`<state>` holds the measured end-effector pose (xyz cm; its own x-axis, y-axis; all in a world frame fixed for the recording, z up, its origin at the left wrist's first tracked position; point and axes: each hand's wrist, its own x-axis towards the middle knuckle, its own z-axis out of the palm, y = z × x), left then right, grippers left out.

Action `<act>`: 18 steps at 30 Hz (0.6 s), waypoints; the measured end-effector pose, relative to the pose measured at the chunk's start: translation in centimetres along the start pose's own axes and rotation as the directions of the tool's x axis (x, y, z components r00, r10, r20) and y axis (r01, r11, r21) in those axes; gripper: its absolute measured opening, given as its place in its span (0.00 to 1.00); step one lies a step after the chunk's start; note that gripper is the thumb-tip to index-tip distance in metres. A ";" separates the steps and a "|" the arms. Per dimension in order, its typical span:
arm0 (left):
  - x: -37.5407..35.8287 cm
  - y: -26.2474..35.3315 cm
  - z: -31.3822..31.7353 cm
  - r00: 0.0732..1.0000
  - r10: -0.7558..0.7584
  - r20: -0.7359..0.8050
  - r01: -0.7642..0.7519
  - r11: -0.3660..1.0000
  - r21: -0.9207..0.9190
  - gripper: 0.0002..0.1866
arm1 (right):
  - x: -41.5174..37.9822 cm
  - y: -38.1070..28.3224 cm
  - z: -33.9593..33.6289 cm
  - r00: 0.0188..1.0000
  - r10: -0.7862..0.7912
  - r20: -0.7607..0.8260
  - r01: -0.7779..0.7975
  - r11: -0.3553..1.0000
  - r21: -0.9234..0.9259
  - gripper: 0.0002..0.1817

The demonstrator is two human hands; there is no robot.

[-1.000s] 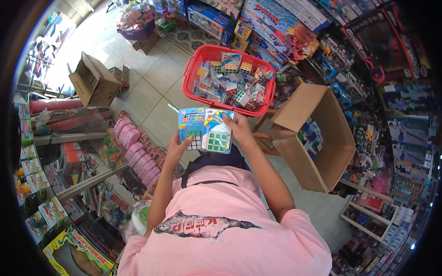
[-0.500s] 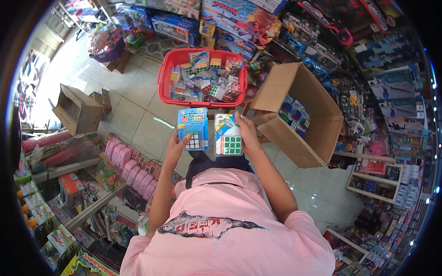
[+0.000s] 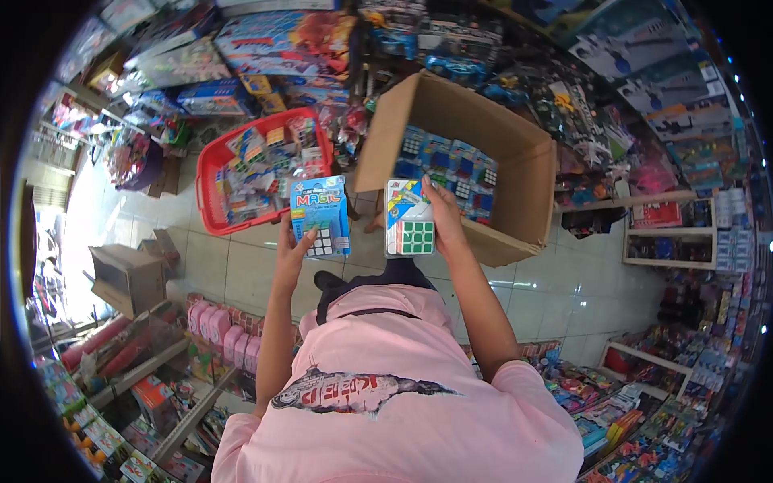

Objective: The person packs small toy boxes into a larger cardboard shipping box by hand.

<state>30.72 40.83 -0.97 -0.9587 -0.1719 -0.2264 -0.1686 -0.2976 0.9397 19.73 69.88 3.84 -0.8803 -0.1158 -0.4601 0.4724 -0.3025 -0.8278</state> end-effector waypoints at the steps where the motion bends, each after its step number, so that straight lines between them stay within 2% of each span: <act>1: 0.9 0.0 1.6 1.000 0.012 -0.005 -0.012 1.000 0.011 0.29 | 0.4 -1.3 -1.1 1.000 -0.006 -0.019 0.007 1.000 0.012 0.15; 6: 4.9 2.0 10.9 0.997 0.034 0.067 -0.040 0.995 0.096 0.31 | 4.7 -5.9 -9.5 0.996 -0.039 -0.084 0.048 0.993 0.110 0.16; 10: 9.0 1.7 17.7 0.985 0.037 0.168 -0.066 0.984 0.167 0.28 | 7.1 -9.4 -15.6 0.990 -0.059 -0.130 0.083 0.979 0.186 0.18; 11: 10.0 1.4 19.6 0.978 0.106 0.181 -0.139 0.973 0.182 0.27 | 8.2 -9.3 -17.8 0.989 -0.070 -0.131 0.096 0.974 0.203 0.20; 14: 13.3 0.0 23.7 0.974 0.030 0.226 -0.082 0.972 0.222 0.28 | 9.4 -10.3 -21.5 0.989 -0.029 -0.148 0.070 0.959 0.274 0.22; 18: 18.1 -3.2 27.1 0.958 -0.152 0.242 0.002 0.849 0.529 0.34 | 10.7 -10.6 -24.5 0.985 0.005 -0.170 0.046 0.954 0.297 0.22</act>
<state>7.68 64.13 -1.08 -0.9484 0.1077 -0.2982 -0.2656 0.2440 0.9327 6.40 95.06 -0.20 -0.8577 0.0449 -0.5122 0.3971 -0.5749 -0.7154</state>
